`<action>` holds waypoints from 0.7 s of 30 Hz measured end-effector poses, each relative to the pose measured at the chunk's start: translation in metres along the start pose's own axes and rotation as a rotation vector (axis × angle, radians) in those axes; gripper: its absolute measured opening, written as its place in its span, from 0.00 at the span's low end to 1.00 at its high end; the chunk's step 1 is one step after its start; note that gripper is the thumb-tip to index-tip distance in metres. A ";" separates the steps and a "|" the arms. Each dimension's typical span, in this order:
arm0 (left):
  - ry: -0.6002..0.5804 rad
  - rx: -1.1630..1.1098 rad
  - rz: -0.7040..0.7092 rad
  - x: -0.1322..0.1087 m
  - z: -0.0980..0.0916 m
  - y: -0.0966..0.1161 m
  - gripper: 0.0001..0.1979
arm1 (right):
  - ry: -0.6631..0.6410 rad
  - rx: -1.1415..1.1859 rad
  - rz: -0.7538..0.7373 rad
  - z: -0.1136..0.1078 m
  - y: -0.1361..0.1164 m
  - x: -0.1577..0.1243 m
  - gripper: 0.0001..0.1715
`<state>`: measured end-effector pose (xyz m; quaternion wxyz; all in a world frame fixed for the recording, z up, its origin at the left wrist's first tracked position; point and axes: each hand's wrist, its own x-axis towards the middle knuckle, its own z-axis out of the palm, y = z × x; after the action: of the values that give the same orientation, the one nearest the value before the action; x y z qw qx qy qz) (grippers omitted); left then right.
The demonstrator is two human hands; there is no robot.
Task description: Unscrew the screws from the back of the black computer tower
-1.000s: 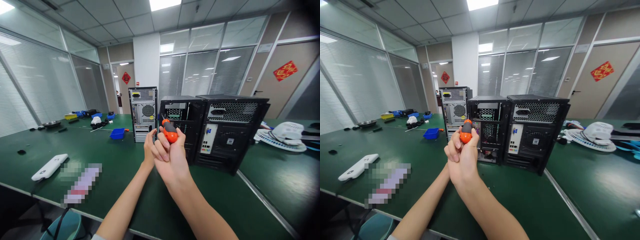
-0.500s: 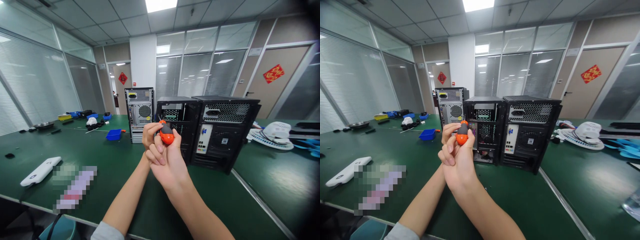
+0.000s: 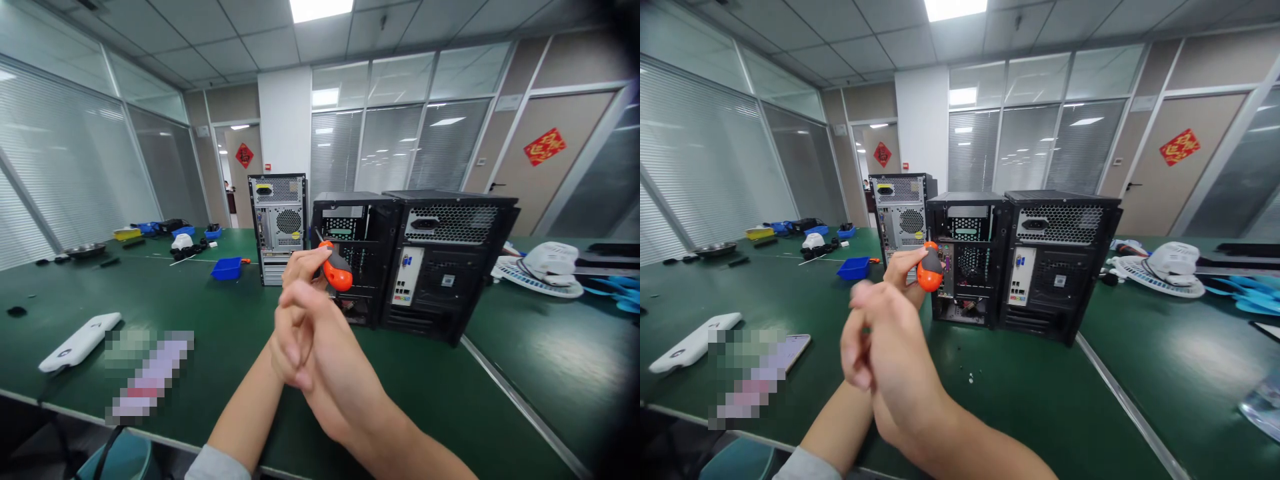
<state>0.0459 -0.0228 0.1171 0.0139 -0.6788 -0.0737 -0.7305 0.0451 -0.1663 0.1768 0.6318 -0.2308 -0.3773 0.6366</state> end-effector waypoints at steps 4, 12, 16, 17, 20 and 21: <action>0.089 0.072 0.281 0.007 0.008 -0.014 0.12 | -0.319 -0.681 0.156 -0.003 -0.011 -0.016 0.07; -0.040 0.044 0.355 0.019 -0.004 -0.019 0.14 | 0.119 -1.683 -0.635 -0.037 -0.030 -0.027 0.03; -0.109 0.029 0.376 0.026 -0.008 -0.018 0.14 | 0.227 -1.842 -0.822 -0.052 -0.043 -0.023 0.03; -0.118 0.031 0.379 0.028 -0.009 -0.017 0.14 | 0.209 -1.894 -0.844 -0.055 -0.045 -0.022 0.02; -0.164 0.037 0.389 0.034 -0.012 -0.015 0.13 | 0.166 -2.025 -0.923 -0.059 -0.049 -0.018 0.03; -0.190 0.035 0.391 0.037 -0.013 -0.014 0.13 | 0.174 -2.059 -0.961 -0.060 -0.050 -0.017 0.05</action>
<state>0.0280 -0.0076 0.1515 0.1602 -0.7456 0.0457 -0.6453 0.1244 -0.1762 0.1756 0.3448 -0.5146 -0.7248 -0.3016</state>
